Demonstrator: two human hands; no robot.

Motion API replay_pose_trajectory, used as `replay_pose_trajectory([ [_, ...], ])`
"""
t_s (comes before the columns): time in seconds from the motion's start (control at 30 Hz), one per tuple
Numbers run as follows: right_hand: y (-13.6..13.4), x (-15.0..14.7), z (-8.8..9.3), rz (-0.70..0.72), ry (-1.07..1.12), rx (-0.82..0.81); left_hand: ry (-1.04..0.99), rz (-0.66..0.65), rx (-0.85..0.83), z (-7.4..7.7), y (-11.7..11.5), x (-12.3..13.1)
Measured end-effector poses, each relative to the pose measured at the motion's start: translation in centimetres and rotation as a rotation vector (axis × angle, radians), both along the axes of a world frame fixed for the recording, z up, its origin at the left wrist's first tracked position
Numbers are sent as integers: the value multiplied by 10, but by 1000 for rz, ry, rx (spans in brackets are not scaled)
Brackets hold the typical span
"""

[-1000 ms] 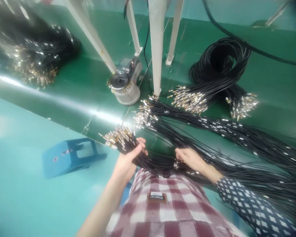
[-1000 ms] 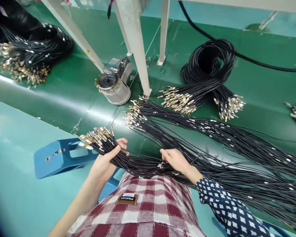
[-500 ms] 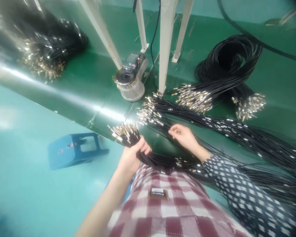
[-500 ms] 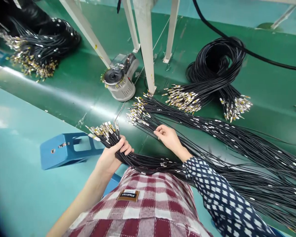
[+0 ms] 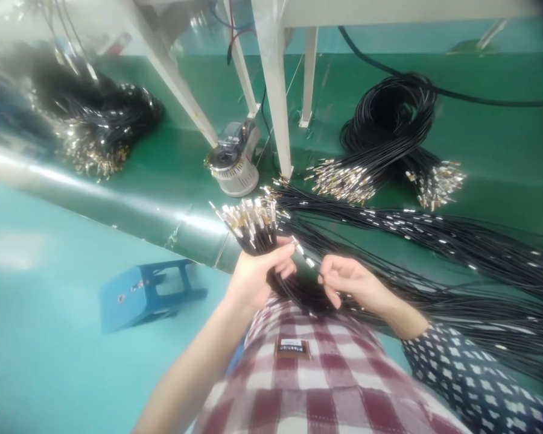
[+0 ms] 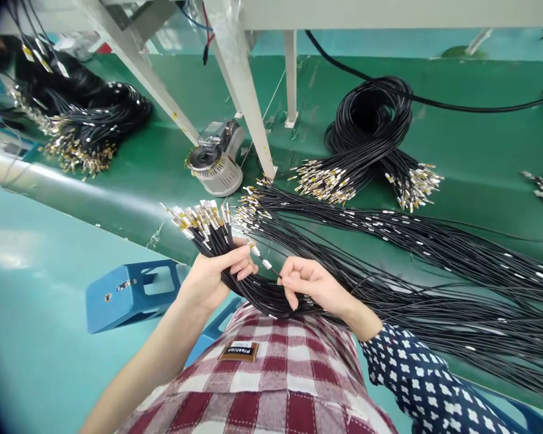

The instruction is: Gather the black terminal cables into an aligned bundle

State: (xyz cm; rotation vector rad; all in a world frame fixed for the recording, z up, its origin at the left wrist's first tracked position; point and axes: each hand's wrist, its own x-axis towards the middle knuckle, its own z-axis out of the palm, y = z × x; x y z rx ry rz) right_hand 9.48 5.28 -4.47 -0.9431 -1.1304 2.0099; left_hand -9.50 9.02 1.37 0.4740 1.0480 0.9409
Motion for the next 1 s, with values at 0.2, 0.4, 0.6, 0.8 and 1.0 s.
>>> replay_pose_trajectory([
  [0.2,12,-29,18,-214,-512,531,19,45,68,-10,-4,0],
  [0.4,-10,-25,-10,-230,-660,799,24,151,55,-20,-8,-4],
  [0.6,-32,5,-29,-247,-760,689,7,179,28,-26,-9,-10],
  [0.8,-4,-47,0,-390,-552,611,8,145,61,-23,-13,-9],
  [1.0,7,-57,22,-356,-446,377,-24,32,25,-24,-15,-18],
])
